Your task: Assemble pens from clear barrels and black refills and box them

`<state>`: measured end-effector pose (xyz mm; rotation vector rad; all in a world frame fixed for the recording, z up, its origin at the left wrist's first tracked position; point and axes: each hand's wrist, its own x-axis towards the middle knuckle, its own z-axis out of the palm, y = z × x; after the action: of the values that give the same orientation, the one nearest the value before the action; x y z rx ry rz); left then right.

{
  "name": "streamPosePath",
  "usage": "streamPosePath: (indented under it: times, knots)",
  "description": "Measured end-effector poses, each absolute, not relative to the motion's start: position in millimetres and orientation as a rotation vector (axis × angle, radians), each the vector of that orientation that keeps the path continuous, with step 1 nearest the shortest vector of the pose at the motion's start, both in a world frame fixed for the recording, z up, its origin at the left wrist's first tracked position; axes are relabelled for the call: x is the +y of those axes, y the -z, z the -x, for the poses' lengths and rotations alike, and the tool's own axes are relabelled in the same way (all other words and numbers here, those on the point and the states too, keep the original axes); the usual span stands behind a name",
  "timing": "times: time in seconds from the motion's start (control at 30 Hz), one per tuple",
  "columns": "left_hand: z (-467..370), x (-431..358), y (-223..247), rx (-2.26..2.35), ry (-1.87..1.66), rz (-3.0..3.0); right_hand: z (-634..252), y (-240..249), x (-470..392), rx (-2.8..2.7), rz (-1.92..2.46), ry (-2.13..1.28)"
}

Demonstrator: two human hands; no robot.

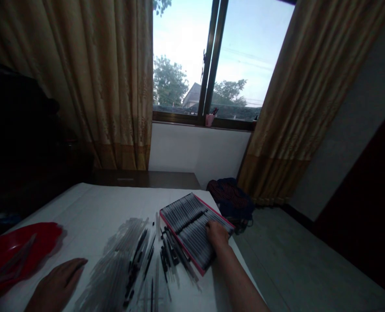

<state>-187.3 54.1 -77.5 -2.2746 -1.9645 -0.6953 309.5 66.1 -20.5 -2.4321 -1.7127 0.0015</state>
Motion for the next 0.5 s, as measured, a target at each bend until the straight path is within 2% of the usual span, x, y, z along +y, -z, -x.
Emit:
streamPosePath:
  times: [0.27, 0.5]
  knots:
    - [187, 52, 74, -1.910, 0.737, 2.295, -306, 25, 61, -1.746, 2.453, 0.030]
    - [184, 53, 81, -1.979, 0.575, 2.134, -301, 28, 54, -1.739, 2.408, 0.115]
